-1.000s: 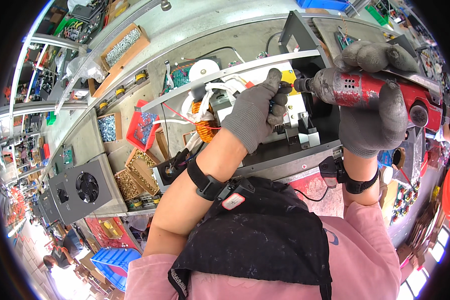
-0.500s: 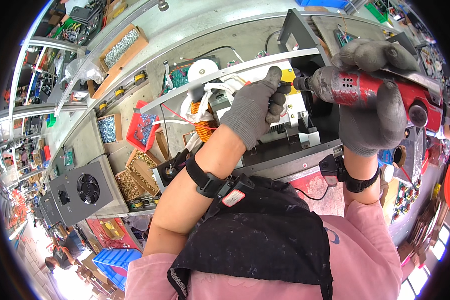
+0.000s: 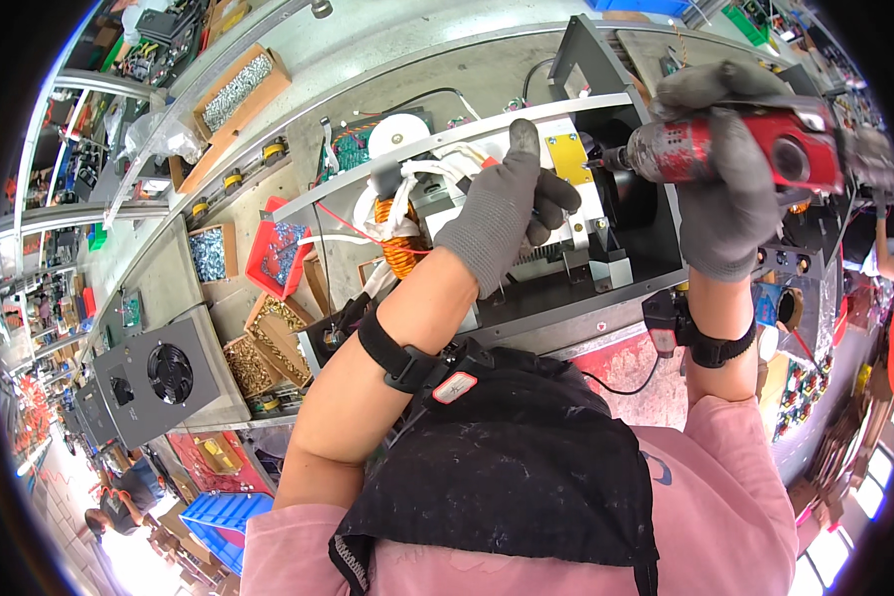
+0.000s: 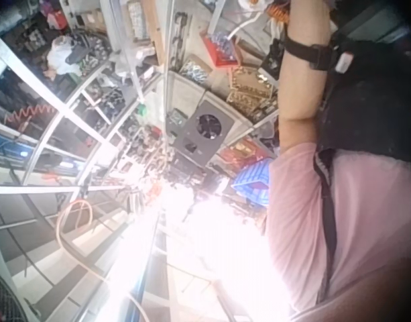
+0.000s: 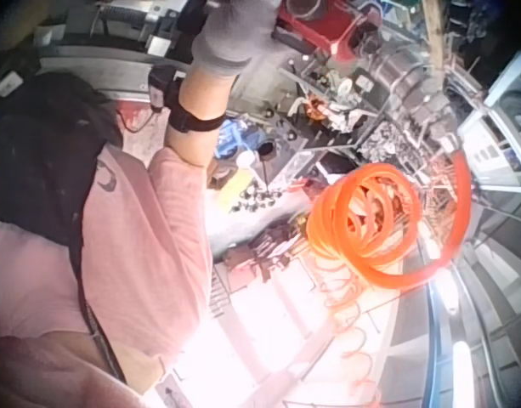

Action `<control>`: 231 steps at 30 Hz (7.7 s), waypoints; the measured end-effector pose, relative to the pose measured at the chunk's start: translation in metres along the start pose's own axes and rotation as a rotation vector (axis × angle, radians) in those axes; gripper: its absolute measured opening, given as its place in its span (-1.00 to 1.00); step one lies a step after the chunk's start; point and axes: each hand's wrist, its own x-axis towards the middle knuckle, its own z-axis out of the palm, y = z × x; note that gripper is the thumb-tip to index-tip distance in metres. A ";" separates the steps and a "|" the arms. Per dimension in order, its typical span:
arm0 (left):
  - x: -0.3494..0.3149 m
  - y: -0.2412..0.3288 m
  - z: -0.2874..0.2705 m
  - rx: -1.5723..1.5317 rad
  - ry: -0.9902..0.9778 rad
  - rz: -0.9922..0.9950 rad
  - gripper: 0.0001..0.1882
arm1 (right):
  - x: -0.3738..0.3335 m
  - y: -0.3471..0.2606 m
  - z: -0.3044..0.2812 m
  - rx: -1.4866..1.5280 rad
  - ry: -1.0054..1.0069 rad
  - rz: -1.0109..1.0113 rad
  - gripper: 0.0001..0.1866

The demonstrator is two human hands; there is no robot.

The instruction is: Assemble electronic components into a metal chassis using an electric screwdriver and various small parts.

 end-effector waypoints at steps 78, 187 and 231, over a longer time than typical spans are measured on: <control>-0.019 0.005 -0.029 0.170 0.079 0.037 -0.38 | 0.026 0.052 -0.009 -0.198 -0.058 0.209 -0.68; 0.062 -0.251 -0.064 1.228 0.112 -0.024 -0.57 | -0.513 -0.065 -0.186 -1.707 0.590 1.755 -0.19; -0.248 -0.325 -0.524 1.254 1.215 -0.300 -0.51 | -0.371 -0.080 -0.109 -1.289 0.461 1.150 -0.74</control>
